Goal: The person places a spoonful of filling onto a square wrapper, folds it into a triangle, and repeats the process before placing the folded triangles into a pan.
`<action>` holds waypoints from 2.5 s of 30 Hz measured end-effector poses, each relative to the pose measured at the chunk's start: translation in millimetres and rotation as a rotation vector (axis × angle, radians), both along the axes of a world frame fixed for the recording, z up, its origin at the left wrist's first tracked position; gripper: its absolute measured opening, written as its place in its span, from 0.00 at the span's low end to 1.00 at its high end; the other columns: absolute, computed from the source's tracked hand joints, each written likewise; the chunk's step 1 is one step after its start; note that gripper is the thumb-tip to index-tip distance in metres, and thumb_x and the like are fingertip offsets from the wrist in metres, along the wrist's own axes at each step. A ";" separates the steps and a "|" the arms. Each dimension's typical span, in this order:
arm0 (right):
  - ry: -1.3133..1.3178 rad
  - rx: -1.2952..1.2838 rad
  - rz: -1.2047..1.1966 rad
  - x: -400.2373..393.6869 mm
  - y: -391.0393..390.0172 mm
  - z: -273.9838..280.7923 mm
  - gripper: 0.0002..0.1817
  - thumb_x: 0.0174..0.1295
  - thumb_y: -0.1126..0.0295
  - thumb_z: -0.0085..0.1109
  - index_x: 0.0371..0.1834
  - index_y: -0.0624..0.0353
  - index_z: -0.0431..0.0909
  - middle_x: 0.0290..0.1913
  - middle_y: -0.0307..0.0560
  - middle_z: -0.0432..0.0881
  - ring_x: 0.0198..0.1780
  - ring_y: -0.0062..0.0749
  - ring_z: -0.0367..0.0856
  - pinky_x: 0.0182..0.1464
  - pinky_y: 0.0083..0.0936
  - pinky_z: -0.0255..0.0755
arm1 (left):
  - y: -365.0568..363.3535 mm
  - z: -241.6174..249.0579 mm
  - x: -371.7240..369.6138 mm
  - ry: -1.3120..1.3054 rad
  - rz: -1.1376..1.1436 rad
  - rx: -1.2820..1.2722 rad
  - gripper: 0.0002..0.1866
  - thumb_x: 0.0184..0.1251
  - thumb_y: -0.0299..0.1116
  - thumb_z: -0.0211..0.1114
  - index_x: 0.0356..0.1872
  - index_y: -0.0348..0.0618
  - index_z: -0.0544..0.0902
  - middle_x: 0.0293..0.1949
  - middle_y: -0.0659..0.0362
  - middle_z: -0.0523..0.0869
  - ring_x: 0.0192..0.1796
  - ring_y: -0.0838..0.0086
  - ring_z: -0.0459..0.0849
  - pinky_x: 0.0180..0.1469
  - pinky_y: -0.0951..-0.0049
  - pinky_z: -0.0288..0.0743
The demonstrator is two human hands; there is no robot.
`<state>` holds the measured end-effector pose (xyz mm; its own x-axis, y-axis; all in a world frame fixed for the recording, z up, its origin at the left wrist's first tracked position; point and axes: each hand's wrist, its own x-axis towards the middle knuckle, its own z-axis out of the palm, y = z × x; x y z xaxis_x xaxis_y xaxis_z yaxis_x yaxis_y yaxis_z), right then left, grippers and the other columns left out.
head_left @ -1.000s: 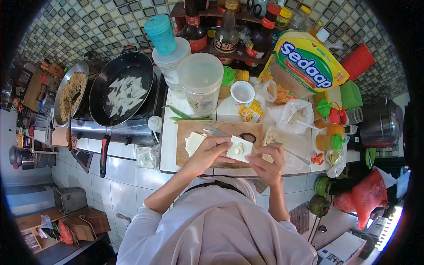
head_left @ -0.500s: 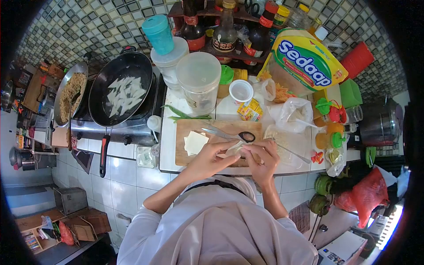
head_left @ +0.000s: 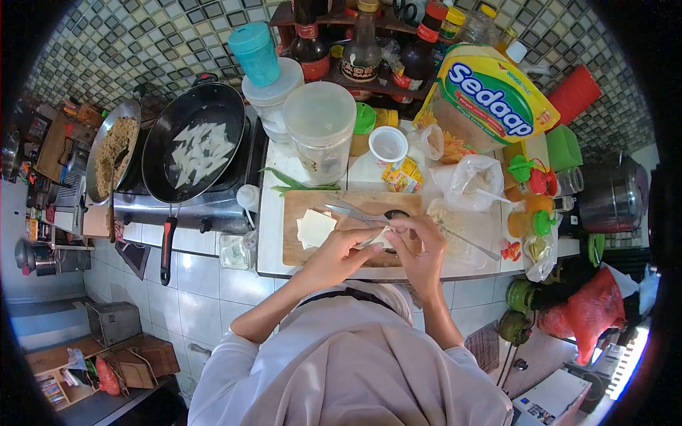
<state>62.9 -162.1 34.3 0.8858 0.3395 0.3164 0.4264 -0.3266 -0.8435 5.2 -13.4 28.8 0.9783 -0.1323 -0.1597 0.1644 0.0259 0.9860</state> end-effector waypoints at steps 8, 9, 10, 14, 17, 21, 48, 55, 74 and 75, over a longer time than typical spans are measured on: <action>0.075 0.000 0.055 1.8 -5.4 -11.0 0.05 0.44 0.75 0.62 0.25 0.61 0.78 0.26 0.43 0.77 0.26 0.26 0.71 0.30 0.19 0.64 | 3.9 -11.4 3.9 -0.022 0.060 -0.038 0.16 0.60 0.28 0.57 0.49 0.35 0.73 0.29 0.62 0.79 0.30 0.86 0.74 0.33 0.84 0.70; 0.140 0.063 0.036 0.7 -5.0 -10.5 0.05 0.45 0.74 0.62 0.26 0.61 0.78 0.26 0.42 0.77 0.26 0.24 0.69 0.30 0.18 0.63 | 4.4 -18.1 4.2 -0.023 0.059 -0.038 0.16 0.60 0.28 0.57 0.49 0.35 0.73 0.29 0.62 0.79 0.30 0.86 0.74 0.33 0.84 0.70; 0.205 0.126 0.018 -0.1 -5.0 -10.2 0.05 0.46 0.74 0.62 0.26 0.62 0.78 0.25 0.40 0.77 0.26 0.22 0.68 0.30 0.17 0.62 | 4.8 -25.6 4.5 -0.024 0.100 -0.066 0.14 0.60 0.29 0.57 0.46 0.34 0.75 0.30 0.61 0.79 0.29 0.86 0.73 0.31 0.83 0.70; 0.359 0.173 0.014 -1.5 -6.8 -13.6 0.04 0.47 0.74 0.61 0.26 0.62 0.78 0.23 0.37 0.76 0.26 0.18 0.67 0.30 0.16 0.61 | -1.5 -16.5 6.0 -0.008 0.244 -0.309 0.10 0.60 0.30 0.57 0.38 0.33 0.78 0.31 0.60 0.80 0.31 0.83 0.77 0.35 0.81 0.74; 0.417 0.234 0.016 -3.7 -7.0 -16.6 0.05 0.48 0.73 0.61 0.25 0.63 0.78 0.22 0.36 0.75 0.25 0.16 0.66 0.30 0.14 0.61 | -0.8 -23.2 4.9 0.015 0.265 -0.367 0.11 0.61 0.32 0.56 0.38 0.33 0.78 0.31 0.58 0.81 0.34 0.79 0.79 0.39 0.77 0.76; 0.458 0.282 0.016 -5.5 -6.9 -15.7 0.05 0.48 0.73 0.61 0.25 0.64 0.78 0.21 0.36 0.75 0.25 0.15 0.66 0.30 0.13 0.60 | -2.8 -26.5 3.7 0.052 0.302 -0.458 0.12 0.61 0.34 0.55 0.38 0.33 0.77 0.32 0.58 0.80 0.34 0.78 0.80 0.39 0.77 0.77; 0.299 0.286 -0.043 -7.2 -4.6 -19.8 0.03 0.48 0.78 0.59 0.24 0.65 0.75 0.22 0.37 0.72 0.25 0.15 0.65 0.28 0.12 0.58 | -19.4 -26.4 -1.6 0.218 0.071 -0.463 0.09 0.60 0.30 0.57 0.32 0.32 0.79 0.29 0.54 0.81 0.33 0.75 0.80 0.41 0.75 0.76; 0.294 0.275 -0.007 -6.7 -10.3 -23.1 0.03 0.48 0.79 0.58 0.25 0.65 0.74 0.25 0.39 0.74 0.29 0.16 0.67 0.33 0.13 0.59 | -23.7 -12.3 0.0 0.192 0.094 -0.436 0.08 0.60 0.30 0.57 0.32 0.34 0.78 0.29 0.58 0.81 0.33 0.78 0.79 0.40 0.78 0.74; 0.441 0.280 0.114 -10.4 -7.6 -13.7 0.03 0.47 0.79 0.59 0.23 0.64 0.75 0.24 0.38 0.74 0.29 0.16 0.67 0.33 0.14 0.57 | -4.8 -26.0 0.5 0.055 0.353 -0.486 0.07 0.61 0.28 0.54 0.32 0.34 0.78 0.34 0.58 0.80 0.35 0.80 0.78 0.39 0.79 0.74; 0.426 0.277 0.118 -10.3 -7.1 -12.6 0.03 0.47 0.79 0.59 0.23 0.64 0.75 0.24 0.38 0.74 0.29 0.16 0.66 0.33 0.14 0.57 | -3.6 -25.2 0.5 0.052 0.355 -0.484 0.07 0.61 0.28 0.54 0.32 0.34 0.78 0.34 0.58 0.80 0.35 0.80 0.78 0.39 0.79 0.74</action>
